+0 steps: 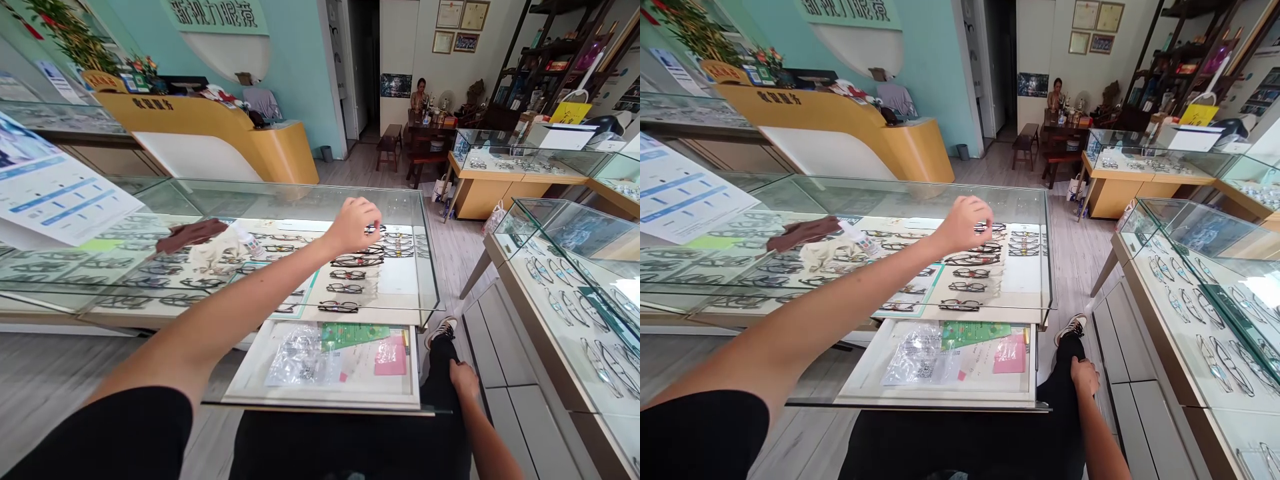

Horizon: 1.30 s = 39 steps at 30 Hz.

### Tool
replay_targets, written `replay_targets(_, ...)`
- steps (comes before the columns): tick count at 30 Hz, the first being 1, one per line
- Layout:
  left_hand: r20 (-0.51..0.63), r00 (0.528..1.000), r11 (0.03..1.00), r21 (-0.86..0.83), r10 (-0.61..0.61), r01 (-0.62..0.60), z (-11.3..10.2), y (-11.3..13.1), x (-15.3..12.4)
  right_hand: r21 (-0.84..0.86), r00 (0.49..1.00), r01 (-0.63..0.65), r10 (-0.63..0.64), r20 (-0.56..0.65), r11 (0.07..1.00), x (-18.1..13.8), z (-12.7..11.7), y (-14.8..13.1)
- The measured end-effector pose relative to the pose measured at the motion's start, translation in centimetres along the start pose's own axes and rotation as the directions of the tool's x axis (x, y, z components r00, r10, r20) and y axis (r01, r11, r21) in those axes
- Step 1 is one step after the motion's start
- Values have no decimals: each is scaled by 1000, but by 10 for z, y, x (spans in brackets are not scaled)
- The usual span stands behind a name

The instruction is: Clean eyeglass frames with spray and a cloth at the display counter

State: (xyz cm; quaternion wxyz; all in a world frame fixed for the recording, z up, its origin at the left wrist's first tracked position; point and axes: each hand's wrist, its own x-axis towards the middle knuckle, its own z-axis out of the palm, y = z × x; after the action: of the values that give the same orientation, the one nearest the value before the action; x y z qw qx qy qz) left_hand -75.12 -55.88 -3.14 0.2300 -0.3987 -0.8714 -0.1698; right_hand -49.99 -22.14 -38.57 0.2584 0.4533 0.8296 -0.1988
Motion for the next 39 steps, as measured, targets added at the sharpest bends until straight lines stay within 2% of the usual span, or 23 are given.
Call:
replay_targets(3,7,991,944,-307,134,-125,-8,59,-24,1,1000,-3,3,1,1000,0,1,0)
replay_targets(6,100,963,780,-609,252,-141,-9,113,-61,0,1000,-2,2,6,1000,0,1,0)
replay_targets(9,249,928,590,-807,278,40,4,145,-97,-5,1000,-1,1,6,1000,-1,2,0)
replay_targets(11,376,889,510,-836,262,203,22,150,-115,-11,1000,-1,1,5,1000,-1,3,0)
replay_targets(13,485,839,526,-794,246,304,48,143,-127,-17,1000,-2,2,1,1000,-1,4,0)
replay_targets(14,520,823,576,-754,228,317,62,135,-130,-20,1000,-3,3,0,1000,-1,4,0)
replay_targets(16,554,816,732,-623,166,275,94,113,-130,-26,1000,-7,7,-2,1000,-1,4,0)
replay_targets(18,549,836,881,-409,30,237,125,86,-121,-30,1000,-4,4,0,1000,-1,3,1)
replay_targets(21,481,869,922,-276,-112,271,165,43,-97,-34,1000,9,-9,3,999,-1,2,1)
replay_targets(25,368,886,926,-140,-281,351,204,-2,-64,-45,1000,22,-22,1,999,-1,-1,1)
replay_targets(28,315,886,921,-81,-339,381,226,-22,-45,-57,1000,30,-30,-3,998,1,-2,1)
replay_targets(31,321,884,924,-57,-341,377,241,-34,-29,-67,999,34,-34,-3,997,4,-3,1)
replay_targets(39,392,866,935,-35,-311,352,257,-45,-4,-76,1000,25,-25,-6,997,11,-2,2)
